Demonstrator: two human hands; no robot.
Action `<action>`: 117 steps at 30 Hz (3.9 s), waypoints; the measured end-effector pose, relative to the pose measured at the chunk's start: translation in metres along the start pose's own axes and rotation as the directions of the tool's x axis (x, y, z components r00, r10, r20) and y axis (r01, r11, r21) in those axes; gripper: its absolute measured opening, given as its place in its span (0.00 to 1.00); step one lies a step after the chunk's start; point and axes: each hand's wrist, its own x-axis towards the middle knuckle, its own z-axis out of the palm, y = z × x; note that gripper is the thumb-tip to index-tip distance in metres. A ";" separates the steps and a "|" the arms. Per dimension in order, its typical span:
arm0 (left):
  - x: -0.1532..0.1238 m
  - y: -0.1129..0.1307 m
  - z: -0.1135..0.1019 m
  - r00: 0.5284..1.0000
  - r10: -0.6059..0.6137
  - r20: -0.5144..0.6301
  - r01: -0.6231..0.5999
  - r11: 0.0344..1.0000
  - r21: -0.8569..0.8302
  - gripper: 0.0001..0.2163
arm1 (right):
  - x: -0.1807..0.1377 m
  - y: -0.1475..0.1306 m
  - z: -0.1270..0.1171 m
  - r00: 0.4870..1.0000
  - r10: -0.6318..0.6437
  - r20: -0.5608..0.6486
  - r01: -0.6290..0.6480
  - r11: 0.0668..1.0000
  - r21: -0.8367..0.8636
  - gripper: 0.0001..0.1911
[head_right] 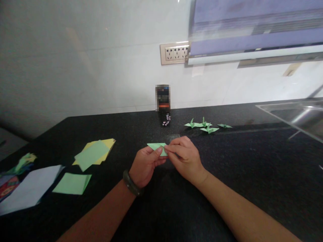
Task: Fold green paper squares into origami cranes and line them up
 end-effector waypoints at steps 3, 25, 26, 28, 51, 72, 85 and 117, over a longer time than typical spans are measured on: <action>0.001 -0.002 -0.002 1.000 -0.012 0.006 0.012 0.999 -0.045 0.11 | -0.002 0.002 0.001 1.000 0.001 0.027 -0.002 0.999 0.042 0.08; 0.002 0.001 -0.005 0.995 -0.093 0.031 0.095 0.990 -0.101 0.09 | 0.002 0.006 -0.005 0.979 -0.057 0.198 0.012 0.975 0.221 0.10; 0.002 0.001 -0.004 0.995 -0.092 0.029 0.095 0.990 -0.100 0.09 | 0.003 0.006 -0.005 0.977 -0.059 0.203 0.013 0.976 0.219 0.10; 0.002 0.001 -0.004 0.996 -0.091 0.022 0.093 0.991 -0.098 0.09 | 0.003 0.005 -0.005 0.977 -0.067 0.201 0.022 0.975 0.219 0.10; 0.003 -0.006 -0.002 0.989 0.059 -0.139 -0.043 0.992 0.117 0.08 | -0.004 0.002 0.010 0.746 0.482 0.460 -0.639 0.712 0.291 0.12; 0.003 0.000 0.000 0.982 0.097 -0.160 -0.111 0.990 -0.082 0.09 | 0.001 0.000 0.001 0.709 0.452 0.541 -0.666 0.682 0.303 0.12; 0.004 -0.005 -0.002 0.997 0.076 -0.008 -0.076 0.996 0.042 0.09 | -0.004 -0.008 0.014 0.542 0.590 0.599 -0.804 0.157 0.573 0.11; 0.006 -0.004 -0.004 0.990 0.009 -0.141 0.002 0.997 0.073 0.11 | -0.006 0.003 0.006 0.941 0.333 -0.060 -0.328 0.941 0.077 0.07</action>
